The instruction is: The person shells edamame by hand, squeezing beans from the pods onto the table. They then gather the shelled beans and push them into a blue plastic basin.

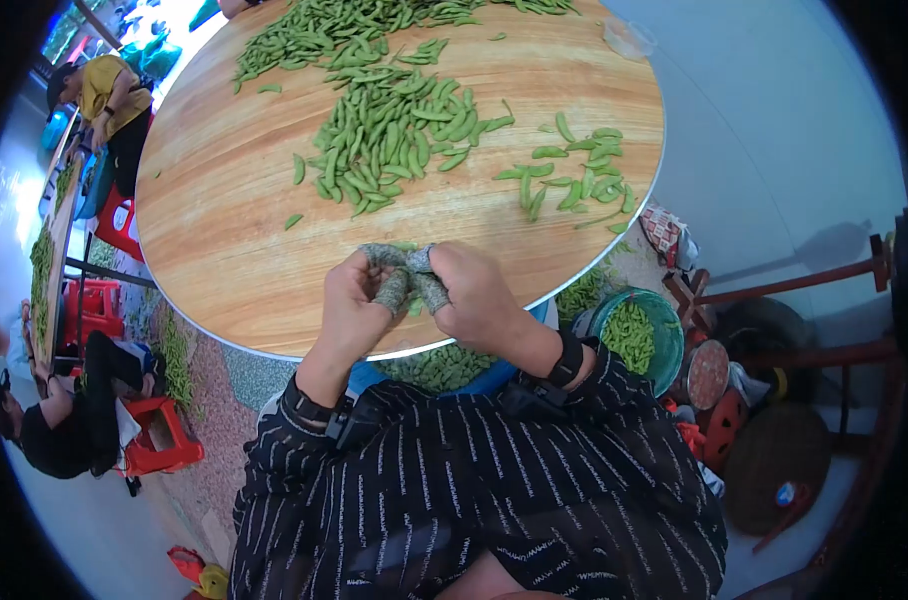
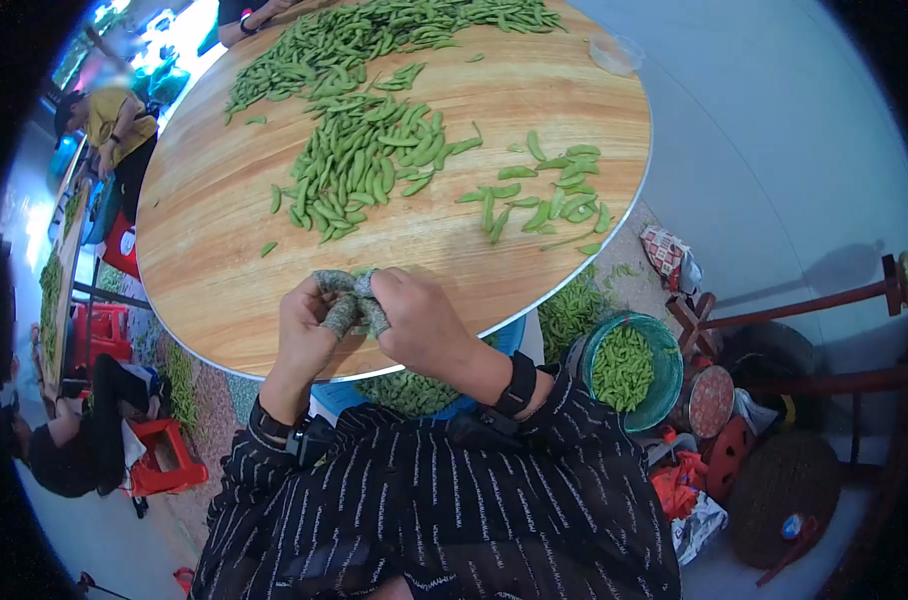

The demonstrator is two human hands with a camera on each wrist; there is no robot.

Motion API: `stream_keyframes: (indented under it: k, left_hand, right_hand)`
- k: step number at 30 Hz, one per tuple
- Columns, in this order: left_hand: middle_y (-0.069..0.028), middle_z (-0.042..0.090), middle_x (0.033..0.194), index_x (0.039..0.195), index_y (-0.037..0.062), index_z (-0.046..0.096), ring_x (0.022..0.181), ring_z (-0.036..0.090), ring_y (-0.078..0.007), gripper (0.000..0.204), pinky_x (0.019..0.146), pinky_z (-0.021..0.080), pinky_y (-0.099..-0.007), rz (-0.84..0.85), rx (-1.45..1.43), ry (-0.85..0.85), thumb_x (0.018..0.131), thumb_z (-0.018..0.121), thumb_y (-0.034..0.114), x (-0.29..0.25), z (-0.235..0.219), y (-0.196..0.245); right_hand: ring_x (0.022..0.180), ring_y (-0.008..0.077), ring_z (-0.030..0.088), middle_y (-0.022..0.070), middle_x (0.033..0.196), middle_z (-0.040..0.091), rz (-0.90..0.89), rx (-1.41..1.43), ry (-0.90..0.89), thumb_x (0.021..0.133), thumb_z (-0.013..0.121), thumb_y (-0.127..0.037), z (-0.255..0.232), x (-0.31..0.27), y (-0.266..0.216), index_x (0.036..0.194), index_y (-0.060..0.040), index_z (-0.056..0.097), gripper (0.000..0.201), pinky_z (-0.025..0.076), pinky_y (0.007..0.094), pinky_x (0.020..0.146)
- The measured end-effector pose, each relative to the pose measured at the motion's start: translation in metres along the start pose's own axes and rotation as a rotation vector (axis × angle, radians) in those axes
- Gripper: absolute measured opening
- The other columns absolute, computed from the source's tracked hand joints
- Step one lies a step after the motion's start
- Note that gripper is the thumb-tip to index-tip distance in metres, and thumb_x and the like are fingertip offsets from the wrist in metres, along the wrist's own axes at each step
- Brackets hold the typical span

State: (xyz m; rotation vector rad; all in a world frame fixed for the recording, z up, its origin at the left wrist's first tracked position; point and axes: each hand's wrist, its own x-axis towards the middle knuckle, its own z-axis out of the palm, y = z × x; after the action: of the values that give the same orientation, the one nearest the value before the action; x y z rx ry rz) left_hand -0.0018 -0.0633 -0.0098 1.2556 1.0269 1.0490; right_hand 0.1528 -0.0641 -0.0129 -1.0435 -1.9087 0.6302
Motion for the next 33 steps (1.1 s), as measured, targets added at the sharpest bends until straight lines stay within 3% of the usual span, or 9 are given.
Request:
stream_keyframes:
  k: [4, 7, 10, 17, 22, 25, 26, 28, 33]
  left_hand:
    - [-0.0005, 0.055, 0.075, 0.093, -0.0004, 0.053, 0.065, 0.051, -0.0062, 0.018, 0.056, 0.041, -0.0186, -0.048, -0.050, -0.001, 0.076, 0.050, -0.007, 0.002, -0.001, 0.003]
    - [-0.0050, 0.056, 0.074, 0.092, -0.0015, 0.053, 0.062, 0.051, -0.0090, 0.015, 0.056, 0.043, -0.0209, -0.148, -0.278, -0.080, 0.079, 0.049, -0.004, 0.006, -0.009, -0.001]
    - [-0.0069, 0.058, 0.076, 0.093, -0.0023, 0.053, 0.063, 0.053, -0.0099, 0.015, 0.057, 0.043, -0.0210, -0.142, -0.414, -0.103, 0.078, 0.052, -0.003, 0.007, -0.013, -0.005]
    - [-0.0048, 0.059, 0.079, 0.091, -0.0009, 0.055, 0.068, 0.054, -0.0070, 0.016, 0.059, 0.043, -0.0193, -0.068, -0.105, -0.020, 0.076, 0.058, -0.001, -0.001, -0.012, 0.009]
    - [0.0003, 0.056, 0.073, 0.087, 0.0010, 0.056, 0.065, 0.050, -0.0040, 0.016, 0.057, 0.041, -0.0183, -0.083, 0.018, 0.010, 0.072, 0.060, 0.000, 0.004, -0.014, 0.000]
    - [0.0016, 0.053, 0.072, 0.085, 0.0013, 0.054, 0.064, 0.048, -0.0042, 0.017, 0.056, 0.039, -0.0185, -0.082, -0.019, 0.007, 0.069, 0.056, -0.003, 0.006, -0.011, -0.010]
    - [0.0016, 0.053, 0.072, 0.085, 0.0013, 0.054, 0.064, 0.048, -0.0042, 0.017, 0.056, 0.039, -0.0185, -0.081, -0.021, 0.010, 0.069, 0.056, -0.003, 0.006, -0.010, -0.010]
    - [0.0018, 0.051, 0.072, 0.084, 0.0017, 0.052, 0.064, 0.046, -0.0047, 0.018, 0.056, 0.038, -0.0186, -0.071, 0.018, -0.004, 0.068, 0.051, -0.005, 0.006, -0.008, -0.010]
    - [0.0020, 0.049, 0.071, 0.085, 0.0014, 0.050, 0.065, 0.045, -0.0049, 0.020, 0.057, 0.038, -0.0193, -0.022, -0.054, 0.010, 0.067, 0.048, -0.008, 0.009, 0.000, -0.013]
  right_hand:
    - [0.058, 0.0278, 0.049, 0.0129, 0.066, 0.052, 0.030, 0.128, -0.006, 0.074, 0.053, -0.003, 0.004, 0.001, 0.006, 0.080, 0.0005, 0.053, 0.008, 0.038, 0.0335, 0.053]
    - [0.056, 0.0045, 0.045, -0.0002, 0.066, 0.054, 0.468, 0.676, -0.177, 0.075, 0.052, -0.001, -0.005, 0.005, 0.003, 0.085, -0.0005, 0.056, 0.011, 0.037, 0.0219, 0.049]
    - [0.057, 0.0026, 0.044, -0.0021, 0.068, 0.054, 0.605, 0.995, -0.176, 0.075, 0.052, 0.001, -0.007, 0.006, 0.002, 0.083, -0.0017, 0.057, 0.010, 0.035, 0.0185, 0.050]
    - [0.059, 0.0044, 0.046, -0.0007, 0.069, 0.054, 0.518, 0.722, -0.166, 0.075, 0.053, 0.002, -0.002, 0.008, -0.005, 0.086, -0.0002, 0.056, 0.012, 0.038, 0.0210, 0.052]
    - [0.062, 0.0304, 0.051, 0.0142, 0.067, 0.051, 0.095, 0.016, -0.096, 0.068, 0.049, 0.002, 0.002, 0.005, -0.004, 0.079, 0.0012, 0.048, 0.012, 0.040, 0.0374, 0.054]
    - [0.066, 0.0387, 0.047, 0.0189, 0.068, 0.047, -0.025, -0.075, -0.115, 0.064, 0.049, 0.002, -0.001, 0.006, -0.009, 0.077, 0.0004, 0.045, 0.014, 0.038, 0.0423, 0.055]
    - [0.066, 0.0387, 0.047, 0.0189, 0.068, 0.047, -0.028, -0.075, -0.117, 0.064, 0.049, 0.002, -0.001, 0.005, -0.006, 0.077, 0.0004, 0.045, 0.014, 0.038, 0.0423, 0.055]
    - [0.057, 0.0187, 0.048, 0.0116, 0.066, 0.049, -0.064, -0.122, -0.122, 0.071, 0.054, 0.001, 0.001, 0.002, 0.003, 0.086, -0.0001, 0.053, 0.016, 0.039, 0.0284, 0.054]
    - [0.067, 0.0097, 0.050, 0.0031, 0.073, 0.055, 0.217, 0.267, -0.161, 0.073, 0.053, 0.004, -0.004, 0.000, 0.003, 0.089, 0.0001, 0.054, 0.016, 0.040, 0.0231, 0.058]
